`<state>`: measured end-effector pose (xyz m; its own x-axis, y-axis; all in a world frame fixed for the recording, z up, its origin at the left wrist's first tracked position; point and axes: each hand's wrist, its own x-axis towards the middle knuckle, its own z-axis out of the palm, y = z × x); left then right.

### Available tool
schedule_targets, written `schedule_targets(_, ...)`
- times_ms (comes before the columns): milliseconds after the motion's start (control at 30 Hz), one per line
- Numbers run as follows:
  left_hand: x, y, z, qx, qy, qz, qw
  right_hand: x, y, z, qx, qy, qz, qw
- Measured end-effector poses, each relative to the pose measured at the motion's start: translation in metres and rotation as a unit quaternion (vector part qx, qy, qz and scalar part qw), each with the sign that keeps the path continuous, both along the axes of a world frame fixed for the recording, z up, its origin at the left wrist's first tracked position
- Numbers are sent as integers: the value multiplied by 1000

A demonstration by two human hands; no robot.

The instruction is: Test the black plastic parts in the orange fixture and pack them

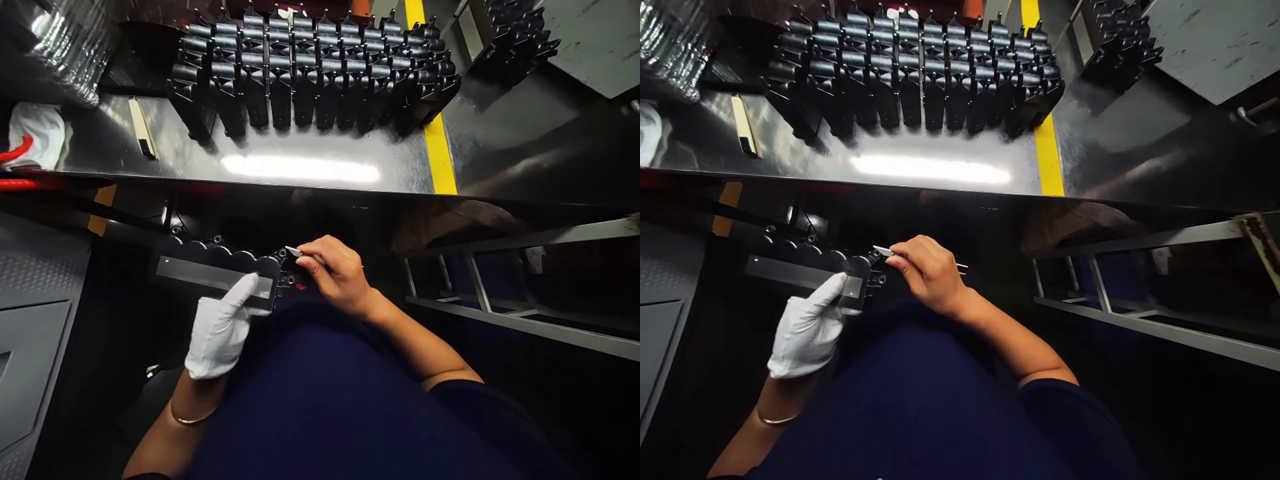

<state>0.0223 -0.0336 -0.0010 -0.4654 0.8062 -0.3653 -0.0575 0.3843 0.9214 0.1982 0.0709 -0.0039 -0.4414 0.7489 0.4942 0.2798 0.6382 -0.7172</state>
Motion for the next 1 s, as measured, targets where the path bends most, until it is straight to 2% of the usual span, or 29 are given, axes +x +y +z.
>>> schedule_targets(67, -2, 1, 4, -5, 17, -19, 1000, 1, 0, 3, -14, -37, 50, 998)
schedule_targets(133, 0, 5, 14, -21, 8, -24, 999, 1, -2, 5, -30, -70, 50, 996)
schedule_targets(300, 13, 19, 38, -57, -90, 39, 994, -1, -7, 7, -63, -130, 32, 989)
schedule_targets(367, 15, 18, 38, -52, -86, 47, 994, -2, -7, 7, -65, -144, 24, 987)
schedule_targets(500, 12, 9, 25, -60, 4, 17, 998, -3, -9, 4, -53, -141, 12, 989)
schedule_targets(600, 9, 8, 22, -57, 16, 16, 998, -1, -8, 3, -52, -149, 15, 987)
schedule_targets(667, 6, 9, 24, -47, 21, 11, 999, 3, -3, 6, -60, -165, 51, 983)
schedule_targets(733, 2, 9, 24, -38, 44, -26, 998, 9, 6, 11, -67, -185, 125, 972)
schedule_targets(833, -2, 8, 22, -42, 45, -92, 994, 19, 21, 23, -70, -222, 242, 942)
schedule_targets(933, -1, 13, 24, -68, -58, -70, 994, 26, 32, 33, -60, -258, 351, 898)
schedule_targets(1000, 2, 18, 27, -70, -149, -30, 986, 27, 35, 37, -45, -260, 378, 888)
